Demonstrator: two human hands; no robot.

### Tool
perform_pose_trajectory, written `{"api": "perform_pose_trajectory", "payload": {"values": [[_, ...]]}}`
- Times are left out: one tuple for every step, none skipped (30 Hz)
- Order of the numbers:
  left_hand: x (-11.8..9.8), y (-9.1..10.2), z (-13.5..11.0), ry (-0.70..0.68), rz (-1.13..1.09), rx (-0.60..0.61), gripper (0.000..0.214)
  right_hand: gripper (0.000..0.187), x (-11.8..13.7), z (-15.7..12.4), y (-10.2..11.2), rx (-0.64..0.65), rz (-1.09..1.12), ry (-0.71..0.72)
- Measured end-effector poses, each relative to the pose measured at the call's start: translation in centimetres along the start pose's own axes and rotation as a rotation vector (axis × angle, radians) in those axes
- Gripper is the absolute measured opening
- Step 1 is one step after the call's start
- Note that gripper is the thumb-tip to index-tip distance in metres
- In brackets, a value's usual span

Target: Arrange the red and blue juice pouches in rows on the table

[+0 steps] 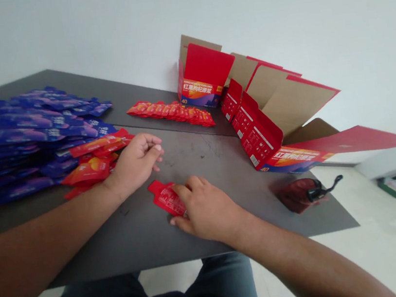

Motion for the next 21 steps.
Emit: {"api": "perform_pose_trajectory", "payload": {"values": [[0.0,0.0,0.0,-0.005,0.008,0.002,0.021,0.070,0.2,0.0,0.0,-0.005,-0.050,-0.001],[-0.1,0.1,0.0,-0.010,0.015,0.002,0.022,0.058,0.4,0.1,0.0,-0.004,-0.099,-0.001],[-0.1,0.2,0.0,-0.013,0.020,0.001,0.023,0.046,0.5,0.2,0.0,0.002,-0.144,0.001],[-0.2,0.3,0.0,-0.012,0.020,-0.002,0.024,0.034,0.5,0.2,0.1,0.011,-0.178,0.008],[-0.2,0.4,0.0,-0.007,0.016,-0.004,0.025,0.024,0.4,0.3,0.2,0.021,-0.196,0.016],[-0.2,0.5,0.1,0.003,0.010,-0.006,0.026,0.019,0.2,0.3,0.3,0.026,-0.202,0.020],[-0.2,0.6,0.1,0.015,0.005,-0.006,0.026,0.018,-0.2,0.4,0.5,0.027,-0.198,0.017],[-0.1,0.7,0.2,0.027,0.002,-0.004,0.027,0.017,-0.9,0.4,0.7,0.023,-0.184,0.001],[0.0,0.7,0.3,0.038,-0.001,-0.003,0.027,0.017,-1.8,0.6,1.0,0.020,-0.156,-0.029],[0.1,0.7,0.3,0.046,-0.003,-0.001,0.027,0.017,-2.9,0.7,1.3,0.014,-0.113,-0.071],[0.2,0.7,0.4,0.052,-0.004,0.001,0.027,0.018,-4.3,1.1,1.7,0.005,-0.061,-0.124],[0.4,0.7,0.4,0.057,-0.006,0.002,0.027,0.019,-6.0,1.5,2.4,-0.019,-0.010,-0.185],[0.6,0.7,0.5,0.061,-0.007,0.005,0.027,0.020,-7.9,2.0,3.2,-0.061,0.035,-0.255],[0.7,0.6,0.5,0.065,-0.006,0.008,0.027,0.022,-10.0,2.7,4.3,-0.119,0.070,-0.331],[0.9,0.5,0.5,0.067,-0.001,0.011,0.027,0.022,-12.4,3.4,5.8,-0.206,0.080,-0.417],[0.9,0.5,0.5,0.065,0.006,0.015,0.027,0.023,-14.7,4.2,7.2,-0.287,0.091,-0.496],[1.0,0.4,0.5,0.064,0.016,0.017,0.028,0.024,-17.2,5.0,8.5,-0.358,0.105,-0.578],[1.0,0.3,0.4,0.064,0.027,0.019,0.028,0.028,-19.4,6.1,9.6,-0.395,0.099,-0.633],[1.0,0.3,0.3,0.064,0.040,0.020,0.028,0.032,-21.4,7.3,10.5,-0.419,0.092,-0.671],[1.0,0.2,0.3,0.064,0.054,0.024,0.029,0.035,-23.3,8.5,11.4,-0.439,0.084,-0.706],[1.0,0.1,0.2,0.063,0.067,0.029,0.029,0.037,-25.1,9.6,12.0,-0.449,0.077,-0.743]]}}
Point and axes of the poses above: each hand's wrist, its own z-axis towards the middle knuckle, its own y-axis out of the back of the hand, x = y × z, the point moved 9 cm from there along z, towards the middle knuckle, and after that the axes turned 10 degrees about z, right-handed, at the moved point
